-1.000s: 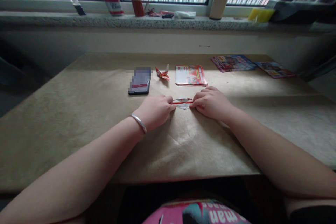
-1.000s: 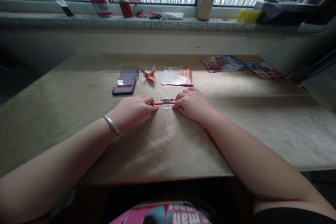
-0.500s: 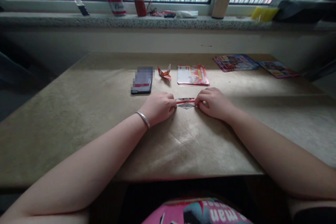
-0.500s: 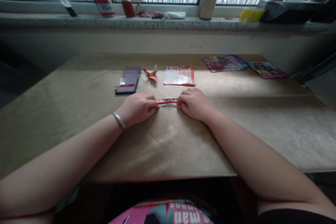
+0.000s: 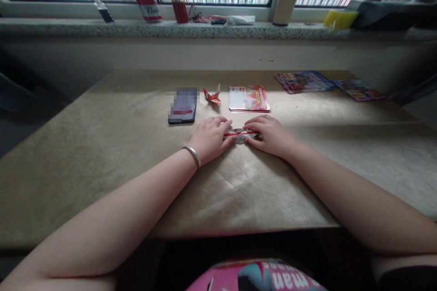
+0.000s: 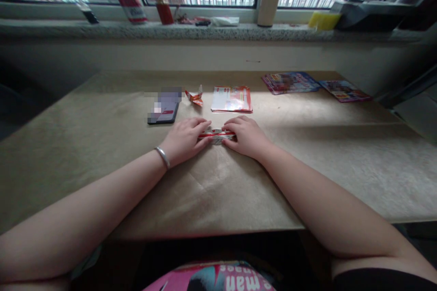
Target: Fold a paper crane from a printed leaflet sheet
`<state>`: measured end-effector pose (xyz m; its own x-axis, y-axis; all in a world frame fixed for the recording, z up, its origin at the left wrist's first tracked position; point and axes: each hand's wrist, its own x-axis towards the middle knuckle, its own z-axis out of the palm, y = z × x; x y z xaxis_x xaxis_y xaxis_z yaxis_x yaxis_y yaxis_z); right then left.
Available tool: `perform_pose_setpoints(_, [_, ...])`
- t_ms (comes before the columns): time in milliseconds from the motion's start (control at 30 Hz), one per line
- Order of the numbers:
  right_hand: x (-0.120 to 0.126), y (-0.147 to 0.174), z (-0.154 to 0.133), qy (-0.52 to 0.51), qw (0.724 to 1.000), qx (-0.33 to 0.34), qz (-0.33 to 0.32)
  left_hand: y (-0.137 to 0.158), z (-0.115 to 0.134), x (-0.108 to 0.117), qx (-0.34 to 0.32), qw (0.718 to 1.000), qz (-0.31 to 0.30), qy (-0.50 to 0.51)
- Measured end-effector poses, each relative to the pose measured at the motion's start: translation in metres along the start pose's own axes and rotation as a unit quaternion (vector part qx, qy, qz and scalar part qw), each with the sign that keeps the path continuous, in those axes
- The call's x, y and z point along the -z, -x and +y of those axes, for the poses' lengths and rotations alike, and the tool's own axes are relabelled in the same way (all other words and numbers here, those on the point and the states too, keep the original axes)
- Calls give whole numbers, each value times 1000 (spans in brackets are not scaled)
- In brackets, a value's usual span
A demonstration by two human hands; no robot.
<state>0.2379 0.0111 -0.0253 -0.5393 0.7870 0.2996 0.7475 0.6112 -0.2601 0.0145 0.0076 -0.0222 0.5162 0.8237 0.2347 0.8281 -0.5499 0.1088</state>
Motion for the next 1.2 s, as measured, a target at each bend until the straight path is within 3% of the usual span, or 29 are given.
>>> perform_pose_setpoints(133, [0, 0, -1, -19, 1000, -7, 0, -2, -3, -1, -18, 999, -16, 46])
perform_pose_setpoints(367, [0, -1, -7, -89, 996, -21, -3, -6, -9, -3, -27, 992, 24, 123])
perform_pose_setpoints(633, [-4, -4, -8, -204, 975, -82, 29, -9, -7, -10, -31, 982, 52, 179])
perform_pose_setpoints(767, [-6, -3, -8, -232, 968, -62, 75, -8, -7, -11, -68, 971, 81, 213])
perform_pose_setpoints(933, [-4, -2, -11, -151, 984, 40, 88, -7, -11, -10, -102, 976, 93, 170])
perform_pose_setpoints(1200, [-2, -3, -13, 60, 994, 83, 28, -9, -10, -13, -138, 977, 81, 143])
